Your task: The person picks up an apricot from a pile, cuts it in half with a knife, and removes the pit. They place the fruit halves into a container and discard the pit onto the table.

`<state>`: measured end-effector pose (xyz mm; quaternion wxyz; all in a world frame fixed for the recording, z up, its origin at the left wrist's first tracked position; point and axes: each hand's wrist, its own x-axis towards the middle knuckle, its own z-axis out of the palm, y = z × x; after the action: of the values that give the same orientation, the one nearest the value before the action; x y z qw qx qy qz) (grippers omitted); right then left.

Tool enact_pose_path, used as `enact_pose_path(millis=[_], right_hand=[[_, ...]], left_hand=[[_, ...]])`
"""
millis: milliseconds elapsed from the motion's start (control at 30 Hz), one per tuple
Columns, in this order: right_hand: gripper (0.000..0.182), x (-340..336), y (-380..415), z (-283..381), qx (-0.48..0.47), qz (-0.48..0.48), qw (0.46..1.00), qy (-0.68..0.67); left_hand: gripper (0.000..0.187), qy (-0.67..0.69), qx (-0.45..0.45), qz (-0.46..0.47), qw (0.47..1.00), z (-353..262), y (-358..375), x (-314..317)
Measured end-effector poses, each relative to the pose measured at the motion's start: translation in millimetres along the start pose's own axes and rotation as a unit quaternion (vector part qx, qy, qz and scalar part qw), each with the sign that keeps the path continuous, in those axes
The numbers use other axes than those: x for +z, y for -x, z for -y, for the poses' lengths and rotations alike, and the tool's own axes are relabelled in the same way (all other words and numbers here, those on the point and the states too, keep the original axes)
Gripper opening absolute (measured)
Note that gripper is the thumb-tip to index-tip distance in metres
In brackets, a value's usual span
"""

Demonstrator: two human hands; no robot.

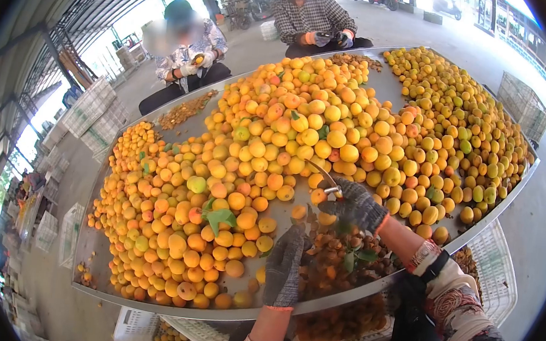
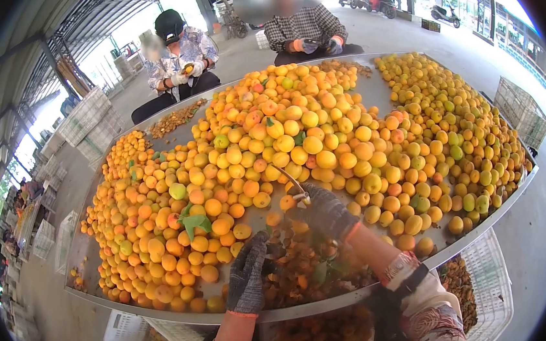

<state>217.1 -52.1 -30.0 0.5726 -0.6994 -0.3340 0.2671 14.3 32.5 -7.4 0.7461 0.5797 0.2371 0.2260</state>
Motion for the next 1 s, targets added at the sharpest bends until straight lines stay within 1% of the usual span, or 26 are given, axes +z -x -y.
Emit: enact_pose_path(millis=[33, 67, 133, 200, 233, 267, 300, 333, 367, 400, 433, 467, 500, 533, 567, 600, 667, 700, 767, 900, 967, 1000], right_hand=[[0.043, 5.0, 23.3, 43.6, 0.063, 0.028, 0.995, -0.067], [0.043, 8.0, 34.1, 55.1, 0.064, 0.032, 0.995, -0.068], [0.045, 20.1, 54.6, 65.6, -0.005, 0.096, 0.994, -0.054], [0.047, 29.7, 65.8, 72.5, -0.001, 0.111, 0.991, -0.075], [0.047, 34.8, 68.5, 70.2, -0.09, 0.085, 0.992, 0.017], [0.046, 39.2, 70.7, 67.6, -0.178, 0.057, 0.976, 0.109], [0.048, 39.9, 70.3, 65.6, -0.22, 0.064, 0.964, 0.132], [0.048, 39.8, 72.0, 67.1, -0.222, 0.066, 0.964, 0.13], [0.047, 41.7, 73.0, 74.2, -0.142, 0.056, 0.987, 0.054], [0.046, 42.8, 75.1, 81.7, -0.055, 0.044, 0.997, -0.021], [0.044, 37.8, 85.1, 71.9, -0.132, 0.004, 0.991, -0.008], [0.044, 39.6, 90.4, 68.5, -0.133, 0.005, 0.991, -0.012], [0.043, 40.1, 93.2, 66.4, -0.221, -0.017, 0.974, 0.054], [0.042, 40.4, 97.2, 62.9, -0.305, -0.041, 0.944, 0.119], [0.042, 42.2, 103.5, 53.2, -0.328, -0.048, 0.913, 0.238], [0.042, 46.5, 107.7, 53.6, -0.328, -0.048, 0.913, 0.238], [0.041, 55.0, 114.9, 63.2, -0.315, -0.088, 0.933, 0.149], [0.041, 56.6, 117.4, 69.8, -0.315, -0.089, 0.933, 0.149], [0.036, 59.7, 121.2, 80.7, -0.238, -0.052, 0.96, 0.135], [0.03, 65.8, 118.3, 83.2, -0.271, -0.083, 0.95, 0.132], [0.028, 68.0, 116.7, 78.6, -0.276, -0.106, 0.938, 0.182], [0.028, 68.3, 116.4, 77.2, -0.275, -0.107, 0.938, 0.182]], left_hand=[[0.035, 0.021, 0.009, 0.007, 1.0, -0.1, -1.5, 1.0], [0.038, 0.042, 0.017, 0.014, 0.999, 0.4, -2.7, 1.6], [0.039, 0.048, 0.019, 0.01, 0.999, 6.2, -0.7, 0.0], [0.041, 0.056, 0.025, 0.011, 0.998, 2.0, 2.0, 3.7], [0.042, 0.091, 0.02, 0.016, 0.996, -8.9, 6.7, 8.6], [0.043, 0.127, 0.015, 0.021, 0.992, -14.9, 9.6, 11.0], [0.043, 0.125, 0.016, 0.019, 0.992, -14.3, 9.9, 10.0], [0.044, 0.178, 0.018, 0.01, 0.984, -13.2, 9.9, 8.3], [0.045, 0.228, 0.025, -0.003, 0.973, -15.9, 9.2, 3.5], [0.045, 0.226, 0.029, -0.007, 0.974, -19.8, 9.7, 2.1], [0.046, 0.26, 0.055, 0.009, 0.964, -25.4, 5.3, 3.7], [0.047, 0.288, 0.075, 0.022, 0.954, -29.2, 6.8, 1.8], [0.047, 0.287, 0.076, 0.021, 0.955, -28.9, 6.7, -0.2], [0.047, 0.277, 0.077, 0.017, 0.958, -27.5, 6.6, -2.1], [0.047, 0.269, 0.077, 0.013, 0.96, -26.6, 6.7, -3.0], [0.047, 0.268, 0.077, 0.013, 0.96, -29.2, 6.8, -1.5], [0.046, 0.339, 0.063, 0.031, 0.938, -36.0, 7.4, 3.7], [0.046, 0.338, 0.063, 0.032, 0.938, -32.7, 6.7, 3.2], [0.042, 0.297, 0.076, 0.029, 0.951, -23.1, 4.7, 1.0], [0.043, 0.311, 0.065, 0.037, 0.947, -24.9, 6.2, 3.8], [0.04, 0.311, 0.057, 0.033, 0.948, -24.8, 6.7, 4.9], [0.04, 0.311, 0.056, 0.034, 0.948, -24.6, 7.0, 5.6]])
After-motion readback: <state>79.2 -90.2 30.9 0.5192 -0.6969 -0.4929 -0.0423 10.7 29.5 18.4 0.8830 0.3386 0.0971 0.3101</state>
